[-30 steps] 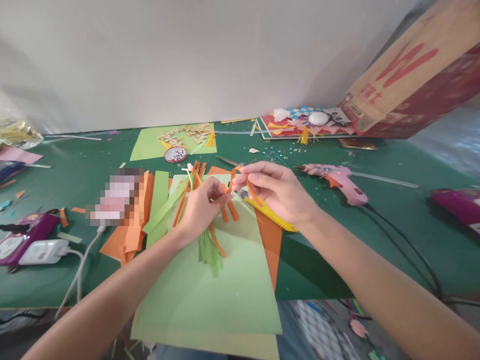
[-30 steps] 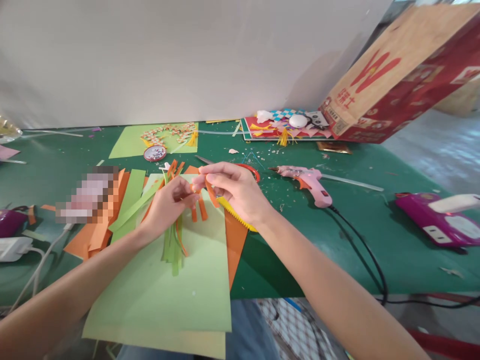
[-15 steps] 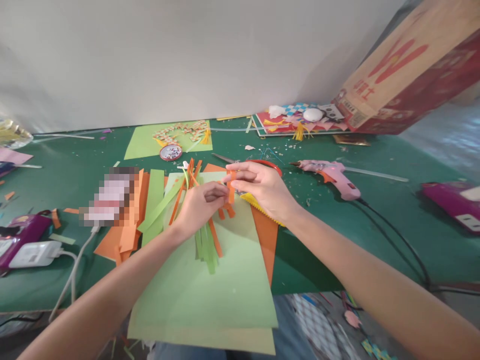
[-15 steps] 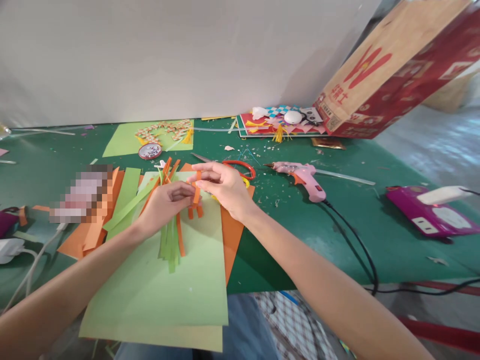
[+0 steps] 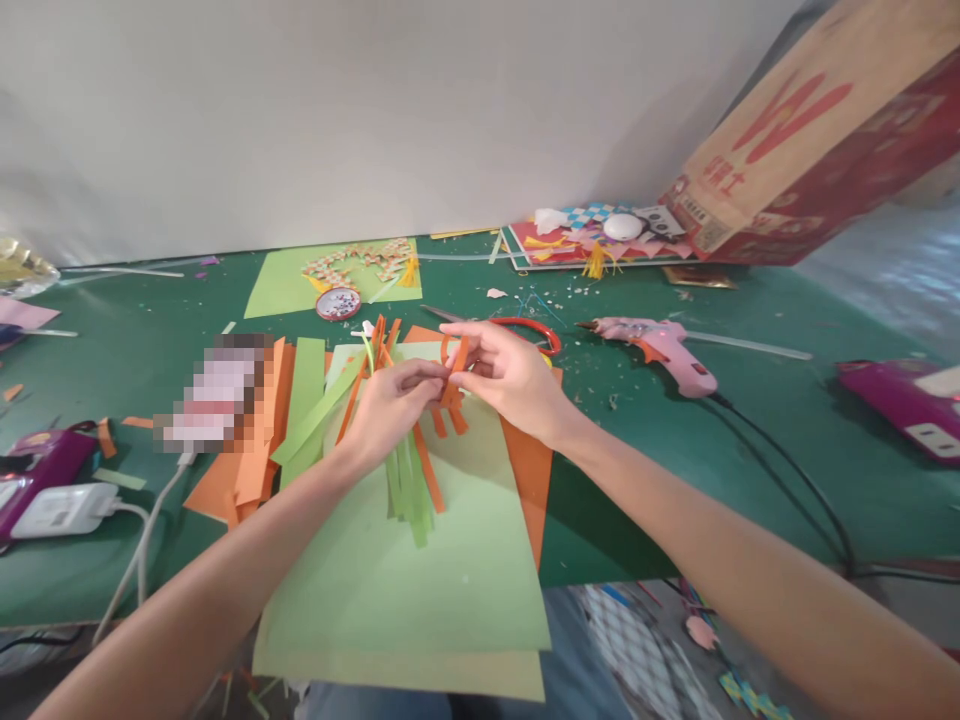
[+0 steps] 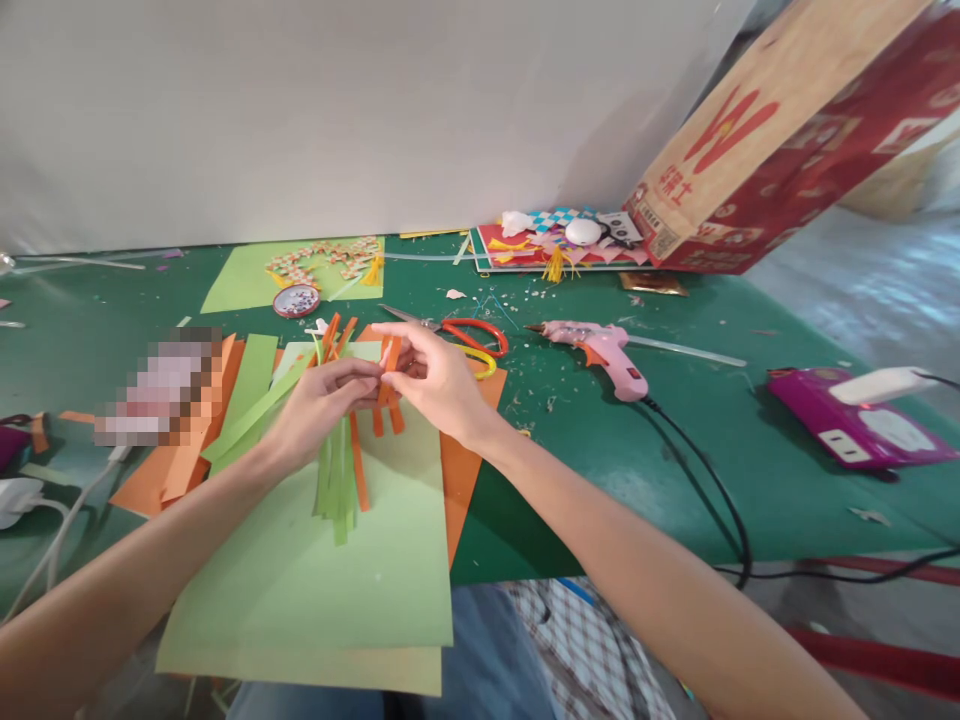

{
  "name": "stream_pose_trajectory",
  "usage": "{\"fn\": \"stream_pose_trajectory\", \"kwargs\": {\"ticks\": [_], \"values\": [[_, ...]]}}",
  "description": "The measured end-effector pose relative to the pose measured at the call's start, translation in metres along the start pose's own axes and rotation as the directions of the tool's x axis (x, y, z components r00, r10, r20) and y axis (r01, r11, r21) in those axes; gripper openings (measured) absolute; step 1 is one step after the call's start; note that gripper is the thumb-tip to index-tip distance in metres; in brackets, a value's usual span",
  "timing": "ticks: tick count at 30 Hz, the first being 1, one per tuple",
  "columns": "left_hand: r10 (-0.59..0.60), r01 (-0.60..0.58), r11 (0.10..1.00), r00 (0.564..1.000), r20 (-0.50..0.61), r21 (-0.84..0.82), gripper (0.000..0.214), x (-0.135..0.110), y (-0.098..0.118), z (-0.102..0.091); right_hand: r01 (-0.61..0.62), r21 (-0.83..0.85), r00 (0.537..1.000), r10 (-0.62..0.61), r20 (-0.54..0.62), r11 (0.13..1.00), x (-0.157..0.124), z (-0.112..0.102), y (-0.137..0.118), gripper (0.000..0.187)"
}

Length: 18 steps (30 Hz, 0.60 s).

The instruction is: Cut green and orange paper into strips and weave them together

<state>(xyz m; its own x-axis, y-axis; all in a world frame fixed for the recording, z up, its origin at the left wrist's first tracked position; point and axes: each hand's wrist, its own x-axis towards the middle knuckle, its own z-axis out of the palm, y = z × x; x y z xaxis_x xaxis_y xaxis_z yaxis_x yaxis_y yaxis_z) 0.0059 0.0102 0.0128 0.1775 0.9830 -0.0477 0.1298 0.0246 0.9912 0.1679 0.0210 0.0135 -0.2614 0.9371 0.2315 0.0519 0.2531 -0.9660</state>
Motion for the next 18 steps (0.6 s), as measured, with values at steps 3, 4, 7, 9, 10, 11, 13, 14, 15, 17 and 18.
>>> {"fn": "stream_pose_trajectory", "kwargs": {"ticks": [3, 4, 7, 9, 10, 11, 13, 14, 15, 17, 18], "values": [[0.006, -0.006, 1.0, 1.0, -0.001, -0.003, 0.015, -0.001, 0.001, 0.0, -0.023, -0.005, 1.0, 0.023, 0.015, 1.0, 0.001, -0.003, -0.001, 0.046], [0.014, -0.014, 1.0, 1.0, 0.004, -0.01, 0.016, -0.002, 0.001, 0.0, -0.036, 0.007, 0.999, 0.036, 0.026, 0.999, 0.001, -0.004, -0.001, 0.048], [0.032, -0.031, 0.999, 0.999, 0.01, -0.044, 0.019, -0.002, 0.001, 0.0, -0.093, 0.105, 0.994, 0.087, 0.06, 0.99, 0.003, -0.009, -0.002, 0.055], [0.032, -0.031, 0.997, 0.999, 0.012, -0.066, 0.021, -0.002, 0.0, 0.0, -0.136, 0.175, 0.989, 0.125, 0.076, 0.975, 0.003, -0.012, -0.002, 0.058], [0.034, -0.033, 0.997, 0.999, 0.014, -0.069, 0.02, -0.001, -0.001, 0.0, -0.157, 0.197, 0.986, 0.143, 0.085, 0.968, 0.003, -0.013, -0.002, 0.059], [0.04, -0.039, 0.997, 0.999, 0.016, -0.064, 0.018, -0.001, -0.001, 0.0, -0.18, 0.21, 0.982, 0.162, 0.099, 0.961, 0.003, -0.013, -0.003, 0.06], [0.051, -0.051, 0.998, 0.999, 0.011, -0.034, 0.014, 0.0, -0.002, -0.001, -0.229, 0.233, 0.97, 0.2, 0.141, 0.945, 0.003, -0.015, -0.004, 0.061], [0.054, -0.054, 0.998, 0.999, 0.004, -0.017, 0.012, 0.0, -0.002, -0.001, -0.252, 0.244, 0.963, 0.217, 0.162, 0.936, 0.003, -0.015, -0.005, 0.061], [0.055, -0.055, 0.998, 0.998, -0.005, -0.005, 0.011, 0.001, -0.002, -0.001, -0.269, 0.251, 0.957, 0.228, 0.179, 0.93, 0.002, -0.015, -0.005, 0.061], [0.055, -0.055, 0.998, 0.998, -0.016, 0.011, 0.01, 0.0, -0.001, -0.001, -0.265, 0.242, 0.957, 0.223, 0.188, 0.934, 0.002, -0.015, -0.005, 0.06], [0.057, -0.057, 0.998, 0.998, -0.013, 0.022, 0.01, 0.0, 0.0, -0.001, -0.245, 0.225, 0.962, 0.206, 0.181, 0.943, 0.002, -0.015, -0.004, 0.06]]}}
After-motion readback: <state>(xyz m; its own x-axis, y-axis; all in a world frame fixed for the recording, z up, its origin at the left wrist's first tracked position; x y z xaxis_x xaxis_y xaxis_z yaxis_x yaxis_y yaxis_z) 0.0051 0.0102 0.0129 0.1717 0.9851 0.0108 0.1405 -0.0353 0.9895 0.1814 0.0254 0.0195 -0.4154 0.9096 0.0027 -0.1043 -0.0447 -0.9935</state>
